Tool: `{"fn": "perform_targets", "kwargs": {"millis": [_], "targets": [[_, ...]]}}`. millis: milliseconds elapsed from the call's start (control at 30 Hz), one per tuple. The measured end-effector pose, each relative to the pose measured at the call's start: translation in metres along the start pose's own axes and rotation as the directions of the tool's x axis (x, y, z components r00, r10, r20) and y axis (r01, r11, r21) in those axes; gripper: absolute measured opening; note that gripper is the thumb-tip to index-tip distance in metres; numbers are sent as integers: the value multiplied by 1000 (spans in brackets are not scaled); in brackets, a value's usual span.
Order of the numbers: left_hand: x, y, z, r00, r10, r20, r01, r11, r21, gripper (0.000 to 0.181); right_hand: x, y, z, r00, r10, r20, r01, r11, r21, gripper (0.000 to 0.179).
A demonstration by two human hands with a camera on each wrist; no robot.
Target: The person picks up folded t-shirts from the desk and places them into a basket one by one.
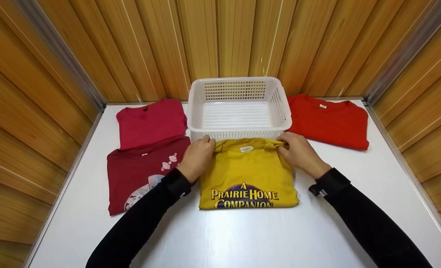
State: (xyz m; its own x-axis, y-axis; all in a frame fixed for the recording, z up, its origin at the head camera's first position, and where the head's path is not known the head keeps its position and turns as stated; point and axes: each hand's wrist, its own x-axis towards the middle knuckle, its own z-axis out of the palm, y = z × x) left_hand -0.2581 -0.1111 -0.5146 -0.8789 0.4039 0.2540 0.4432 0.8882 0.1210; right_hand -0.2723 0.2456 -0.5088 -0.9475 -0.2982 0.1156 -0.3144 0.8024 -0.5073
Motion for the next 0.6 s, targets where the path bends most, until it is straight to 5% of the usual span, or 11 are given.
{"fn": "perform_targets", "kwargs": {"millis": [167,300,600], "targets": [[-7,-12,-27,997,-4,-72,-10,983,-186,12,-5,-9,-25,997,-42,-70,47,996,72,23],[-4,-22,-58,996,-7,-87,-24,937,-349,13,-5,-20,-51,984,-108,-140,125,986,111,21],[5,-31,-127,989,48,-138,-111,864,-491,16,-11,-54,-107,982,-98,-162,132,968,214,19]]}}
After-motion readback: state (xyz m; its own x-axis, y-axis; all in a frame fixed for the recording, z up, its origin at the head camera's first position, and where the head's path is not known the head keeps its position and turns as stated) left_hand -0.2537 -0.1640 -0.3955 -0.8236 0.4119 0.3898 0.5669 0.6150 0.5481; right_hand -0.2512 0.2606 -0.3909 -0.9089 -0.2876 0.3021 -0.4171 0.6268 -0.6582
